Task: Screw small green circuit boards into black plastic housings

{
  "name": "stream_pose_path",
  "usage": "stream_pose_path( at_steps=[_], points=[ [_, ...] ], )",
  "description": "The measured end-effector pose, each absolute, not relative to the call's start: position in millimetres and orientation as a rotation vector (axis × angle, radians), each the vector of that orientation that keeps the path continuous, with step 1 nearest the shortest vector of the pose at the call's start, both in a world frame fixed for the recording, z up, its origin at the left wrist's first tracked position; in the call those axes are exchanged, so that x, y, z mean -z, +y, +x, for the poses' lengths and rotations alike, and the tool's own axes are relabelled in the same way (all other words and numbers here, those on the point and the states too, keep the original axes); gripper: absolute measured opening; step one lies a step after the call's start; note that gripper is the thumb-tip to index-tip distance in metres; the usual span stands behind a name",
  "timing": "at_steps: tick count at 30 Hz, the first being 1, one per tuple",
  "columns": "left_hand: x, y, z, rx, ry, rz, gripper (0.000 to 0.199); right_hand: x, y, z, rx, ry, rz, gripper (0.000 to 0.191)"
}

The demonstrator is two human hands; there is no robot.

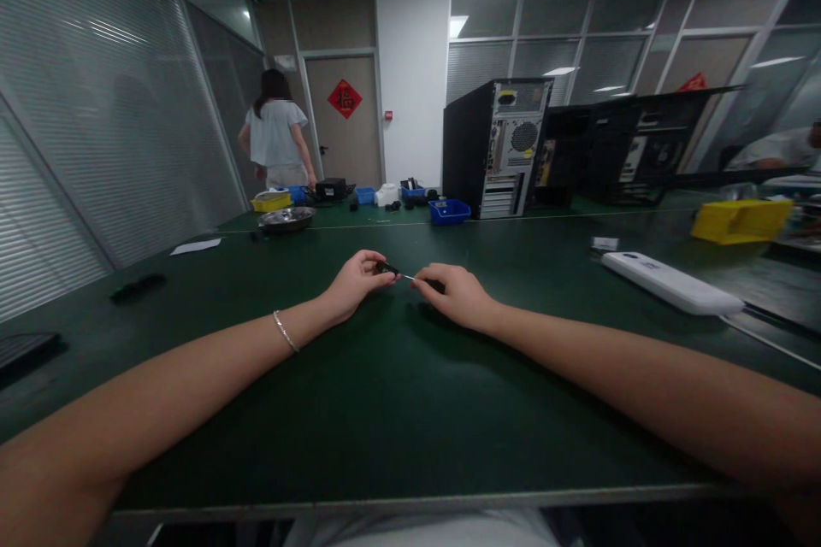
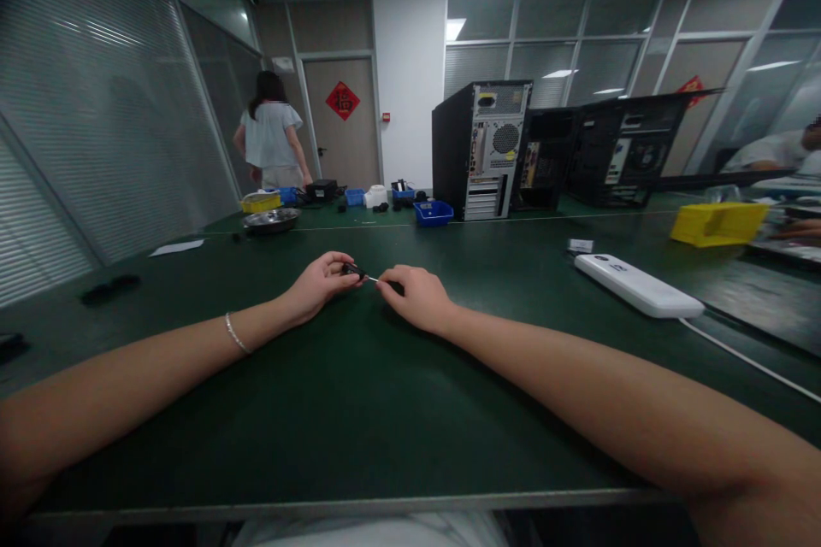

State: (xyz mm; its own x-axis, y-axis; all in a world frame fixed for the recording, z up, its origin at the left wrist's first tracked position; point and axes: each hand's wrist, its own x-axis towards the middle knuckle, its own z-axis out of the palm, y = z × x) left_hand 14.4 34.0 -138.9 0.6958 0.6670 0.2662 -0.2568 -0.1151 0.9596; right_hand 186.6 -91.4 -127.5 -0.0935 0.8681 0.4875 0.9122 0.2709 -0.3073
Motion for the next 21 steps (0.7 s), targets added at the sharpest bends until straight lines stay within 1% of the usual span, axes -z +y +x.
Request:
stream_pose_path(
  at_steps=[5, 10, 17, 21],
  points=[
    [137.3, 36.7, 13.3, -0.787, 0.341, 1.656, 0.029, 125.2, -91.9, 186.3, 0.078, -1.965, -1.609, 0.026],
    [134.3, 33.6, 12.4, -0.717, 0.365, 1.742, 0.033, 125.3, -92.0, 185.9, 0.092, -1.960, -1.614, 0.028],
    [127.0, 17.4, 11.5, -0.650, 0.271, 1.947, 0.037, 122.6, -94.0, 183.3, 0.140, -1.945, -1.645, 0.026],
    [124.7, 14.4, 9.6, -0.676, 0.276, 2.119, 0.030, 121.9, -94.4, 183.4, 0.167, -1.962, -1.683, 0.026]
  ],
)
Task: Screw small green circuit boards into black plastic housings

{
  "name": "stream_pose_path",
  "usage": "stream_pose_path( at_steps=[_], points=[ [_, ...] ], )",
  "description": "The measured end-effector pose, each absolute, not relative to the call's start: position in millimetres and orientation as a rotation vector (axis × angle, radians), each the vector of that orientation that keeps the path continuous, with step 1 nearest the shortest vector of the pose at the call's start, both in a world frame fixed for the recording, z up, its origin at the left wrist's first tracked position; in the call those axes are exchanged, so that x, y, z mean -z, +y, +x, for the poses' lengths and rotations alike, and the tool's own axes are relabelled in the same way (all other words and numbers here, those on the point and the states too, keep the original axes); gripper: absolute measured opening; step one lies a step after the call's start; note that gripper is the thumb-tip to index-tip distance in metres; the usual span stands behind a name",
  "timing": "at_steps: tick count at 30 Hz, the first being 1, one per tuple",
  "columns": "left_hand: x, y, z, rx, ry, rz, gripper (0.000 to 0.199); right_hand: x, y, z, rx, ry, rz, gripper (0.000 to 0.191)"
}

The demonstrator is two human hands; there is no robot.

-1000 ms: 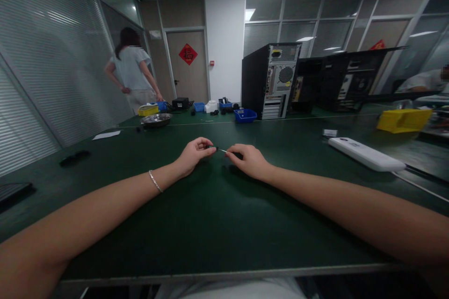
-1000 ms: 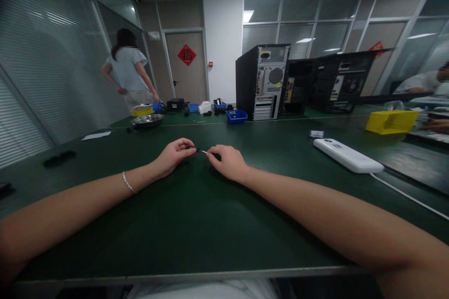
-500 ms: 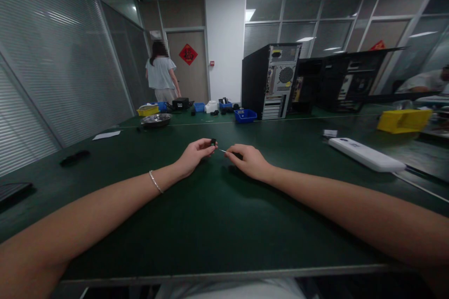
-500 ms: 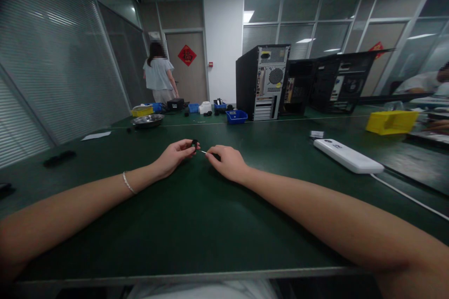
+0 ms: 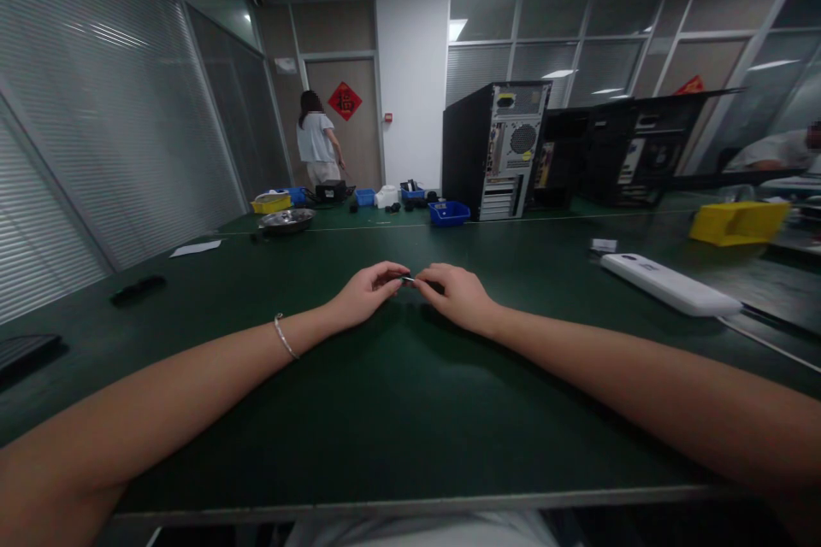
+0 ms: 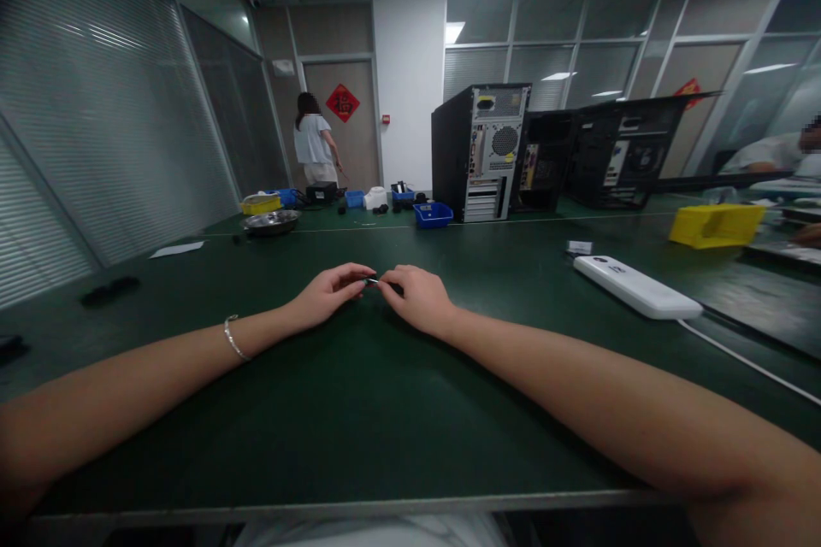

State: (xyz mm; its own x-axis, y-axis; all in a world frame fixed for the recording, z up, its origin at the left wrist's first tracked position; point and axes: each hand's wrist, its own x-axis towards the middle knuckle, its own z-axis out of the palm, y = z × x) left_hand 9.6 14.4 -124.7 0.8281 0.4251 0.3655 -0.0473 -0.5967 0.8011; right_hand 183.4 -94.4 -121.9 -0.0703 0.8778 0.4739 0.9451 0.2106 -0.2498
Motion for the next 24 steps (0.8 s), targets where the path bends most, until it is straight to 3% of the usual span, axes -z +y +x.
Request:
stream_pose_path(
  at_steps=[10, 24],
  points=[
    [123.1, 12.7, 6.4, -0.731, 0.305, 2.493, 0.029, 123.5, -95.1, 181.7, 0.257, -2.028, -1.678, 0.028],
    [118.7, 9.9, 2.9, -0.901, 0.323, 2.490, 0.025, 123.5, -93.5, 185.1, 0.174, -1.975, -1.712, 0.026]
  ],
)
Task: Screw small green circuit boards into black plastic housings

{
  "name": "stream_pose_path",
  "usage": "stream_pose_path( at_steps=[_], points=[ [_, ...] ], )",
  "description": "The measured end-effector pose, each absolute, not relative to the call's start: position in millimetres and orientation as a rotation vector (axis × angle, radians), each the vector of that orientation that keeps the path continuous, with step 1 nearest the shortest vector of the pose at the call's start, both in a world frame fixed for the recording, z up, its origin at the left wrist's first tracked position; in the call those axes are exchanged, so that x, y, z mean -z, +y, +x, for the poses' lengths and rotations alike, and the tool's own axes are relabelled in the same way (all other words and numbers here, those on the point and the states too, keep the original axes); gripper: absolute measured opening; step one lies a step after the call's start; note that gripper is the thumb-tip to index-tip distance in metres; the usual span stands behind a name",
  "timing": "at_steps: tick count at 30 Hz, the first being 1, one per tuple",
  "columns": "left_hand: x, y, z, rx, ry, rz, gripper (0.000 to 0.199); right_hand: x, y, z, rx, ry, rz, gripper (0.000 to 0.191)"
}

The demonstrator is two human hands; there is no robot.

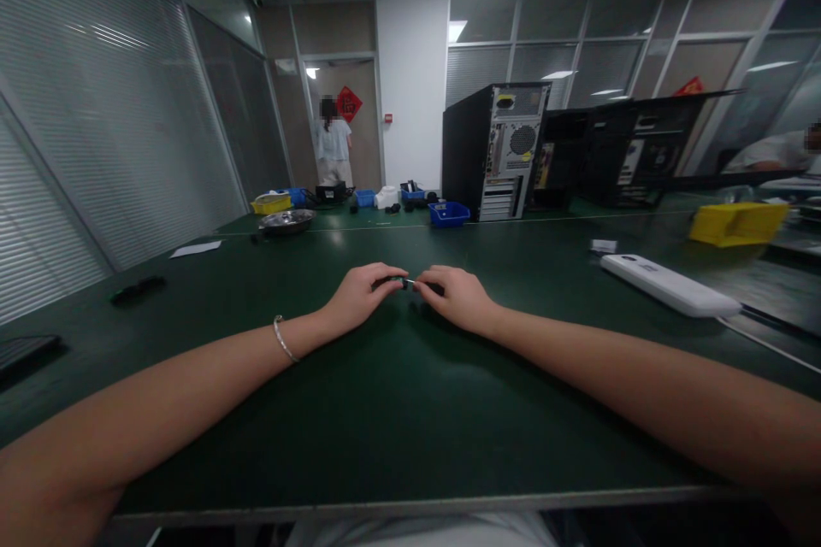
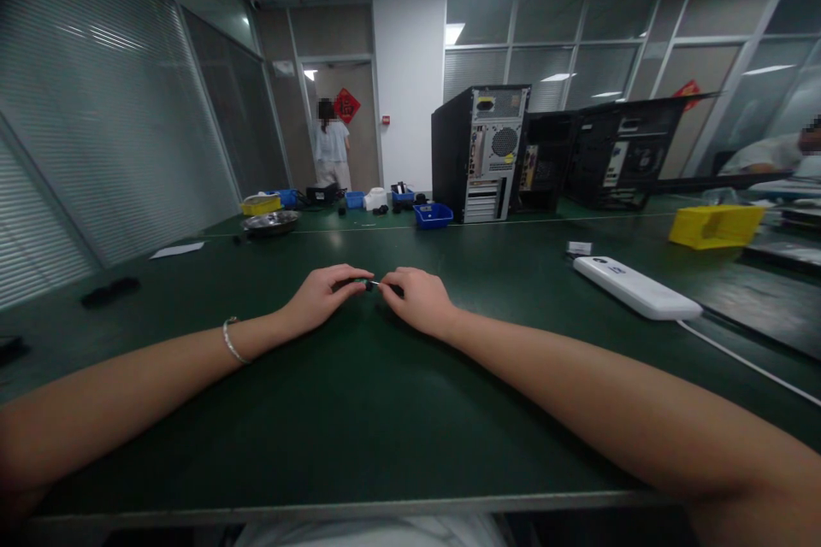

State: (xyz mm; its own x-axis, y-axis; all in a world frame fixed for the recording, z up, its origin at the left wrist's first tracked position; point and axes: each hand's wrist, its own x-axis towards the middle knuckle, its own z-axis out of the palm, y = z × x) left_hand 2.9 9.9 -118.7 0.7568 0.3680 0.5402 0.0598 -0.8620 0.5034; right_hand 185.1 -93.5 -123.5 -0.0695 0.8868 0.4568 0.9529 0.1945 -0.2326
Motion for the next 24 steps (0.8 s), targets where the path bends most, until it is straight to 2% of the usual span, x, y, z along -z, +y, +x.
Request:
stream_pose_path(
  at_steps=[24],
  points=[
    [122.0, 16.0, 4.9, -0.762, 0.315, 2.288, 0.025, 123.8, -95.2, 185.8, 0.078, -1.984, -1.631, 0.027]
  ],
)
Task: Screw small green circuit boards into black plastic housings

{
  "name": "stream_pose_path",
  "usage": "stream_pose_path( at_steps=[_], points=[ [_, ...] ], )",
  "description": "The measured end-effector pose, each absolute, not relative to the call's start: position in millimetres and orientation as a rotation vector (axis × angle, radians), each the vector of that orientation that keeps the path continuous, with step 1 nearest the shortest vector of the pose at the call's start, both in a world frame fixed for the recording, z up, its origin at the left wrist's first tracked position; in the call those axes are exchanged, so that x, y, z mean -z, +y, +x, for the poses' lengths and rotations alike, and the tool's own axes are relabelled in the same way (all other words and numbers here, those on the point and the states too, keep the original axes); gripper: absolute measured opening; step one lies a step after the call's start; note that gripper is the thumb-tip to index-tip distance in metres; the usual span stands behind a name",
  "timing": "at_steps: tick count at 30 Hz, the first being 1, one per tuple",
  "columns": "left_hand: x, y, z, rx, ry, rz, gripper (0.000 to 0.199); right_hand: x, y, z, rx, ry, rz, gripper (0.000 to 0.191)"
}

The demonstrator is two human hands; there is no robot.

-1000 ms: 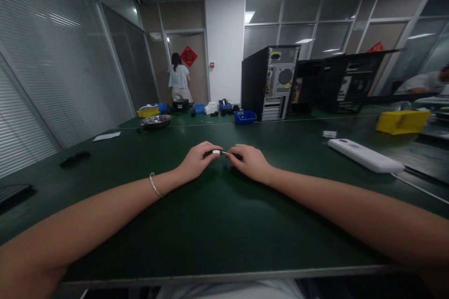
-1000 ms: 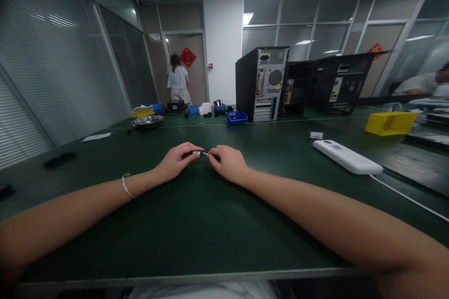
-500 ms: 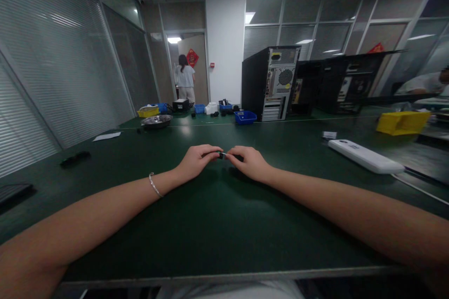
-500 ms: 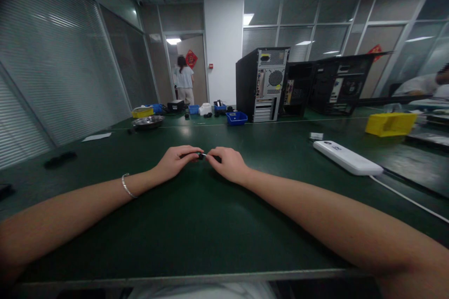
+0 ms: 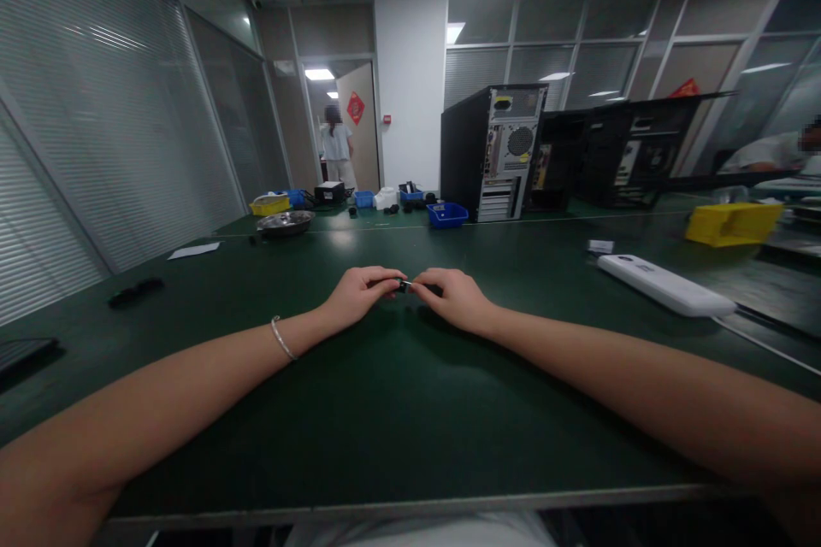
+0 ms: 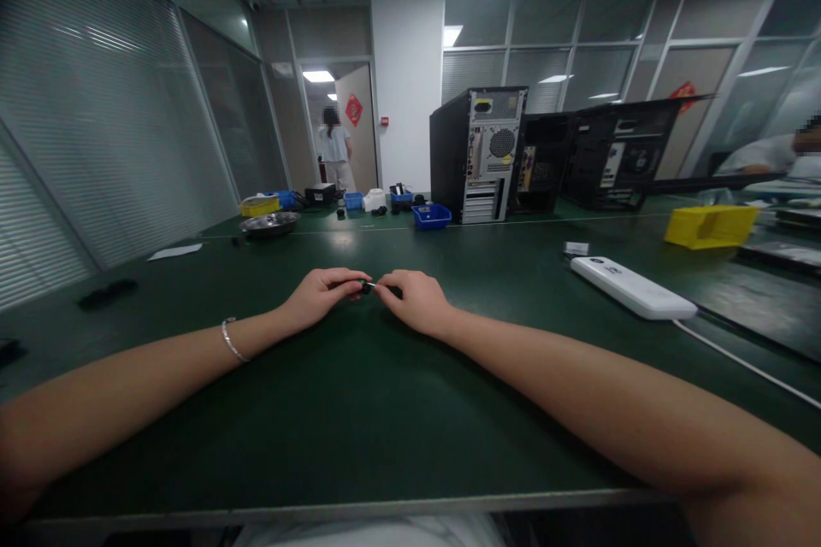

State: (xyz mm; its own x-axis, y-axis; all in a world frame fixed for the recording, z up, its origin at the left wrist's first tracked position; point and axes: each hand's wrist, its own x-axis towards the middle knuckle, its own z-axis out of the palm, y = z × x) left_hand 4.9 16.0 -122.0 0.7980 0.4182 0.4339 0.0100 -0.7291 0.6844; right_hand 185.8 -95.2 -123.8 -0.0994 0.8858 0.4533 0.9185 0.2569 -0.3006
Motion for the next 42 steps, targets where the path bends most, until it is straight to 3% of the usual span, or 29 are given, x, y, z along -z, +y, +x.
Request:
stream_pose_path(
  at_steps=[7, 21, 31, 42],
  points=[
    [118.1, 5.6, 3.0, -0.969, 0.338, 2.556, 0.024, 123.7, -94.8, 181.0, 0.171, -1.941, -1.731, 0.027],
    [127.1, 18.8, 7.9, -0.686, 0.381, 2.092, 0.034, 125.3, -94.3, 181.0, 0.197, -1.960, -1.708, 0.026],
    [122.3, 20.4, 7.1, -0.756, 0.479, 2.167, 0.031, 122.4, -94.4, 181.3, 0.152, -1.939, -1.762, 0.028],
    [123.6, 28.7, 5.9, -0.467, 0.175, 2.465, 0.023, 122.3, -94.7, 181.4, 0.127, -1.925, -1.728, 0.029]
  ],
)
